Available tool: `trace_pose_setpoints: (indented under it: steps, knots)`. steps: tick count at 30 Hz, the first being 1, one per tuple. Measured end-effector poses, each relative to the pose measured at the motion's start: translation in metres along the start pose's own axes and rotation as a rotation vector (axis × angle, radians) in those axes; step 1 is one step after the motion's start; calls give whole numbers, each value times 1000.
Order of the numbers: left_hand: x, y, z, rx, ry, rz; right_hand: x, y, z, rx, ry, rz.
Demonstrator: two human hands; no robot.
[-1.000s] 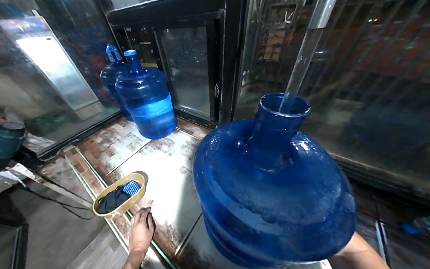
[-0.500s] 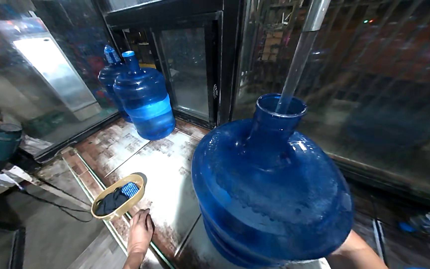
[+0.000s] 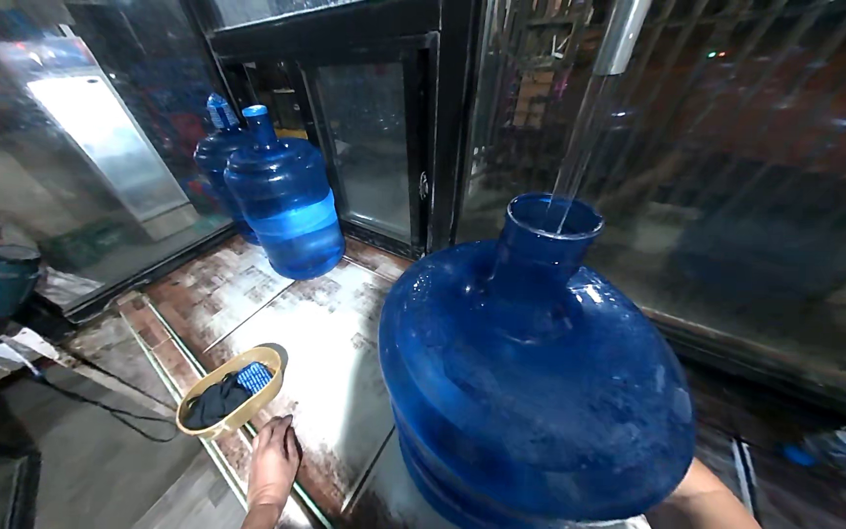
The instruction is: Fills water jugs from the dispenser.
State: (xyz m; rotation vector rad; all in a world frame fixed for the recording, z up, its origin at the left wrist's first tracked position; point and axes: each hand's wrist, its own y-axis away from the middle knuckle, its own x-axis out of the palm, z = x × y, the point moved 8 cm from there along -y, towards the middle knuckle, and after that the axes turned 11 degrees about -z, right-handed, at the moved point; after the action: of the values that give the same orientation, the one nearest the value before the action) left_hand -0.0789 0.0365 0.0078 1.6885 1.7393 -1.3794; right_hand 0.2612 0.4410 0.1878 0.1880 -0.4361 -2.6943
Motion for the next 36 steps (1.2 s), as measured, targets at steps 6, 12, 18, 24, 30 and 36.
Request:
trace_pose_setpoints:
  steps: [6,12,18,24,30,36]
  knots:
    - [0,1,0,-9,0,19,0,3,1,-62,19,89]
    - [-2,1,-2,-4,3,2,0,3,-1,-56,20,63]
    - [0,0,1,-8,-3,6,-1,2,-2,-51,109,44]
    - [-1,0,0,-11,10,-1,-1,5,-1,-95,157,48]
    - [0,0,2,1,0,-4,1,4,2,-123,168,61]
    - [-1,0,1,-2,17,10,-8,3,1,-208,407,87]
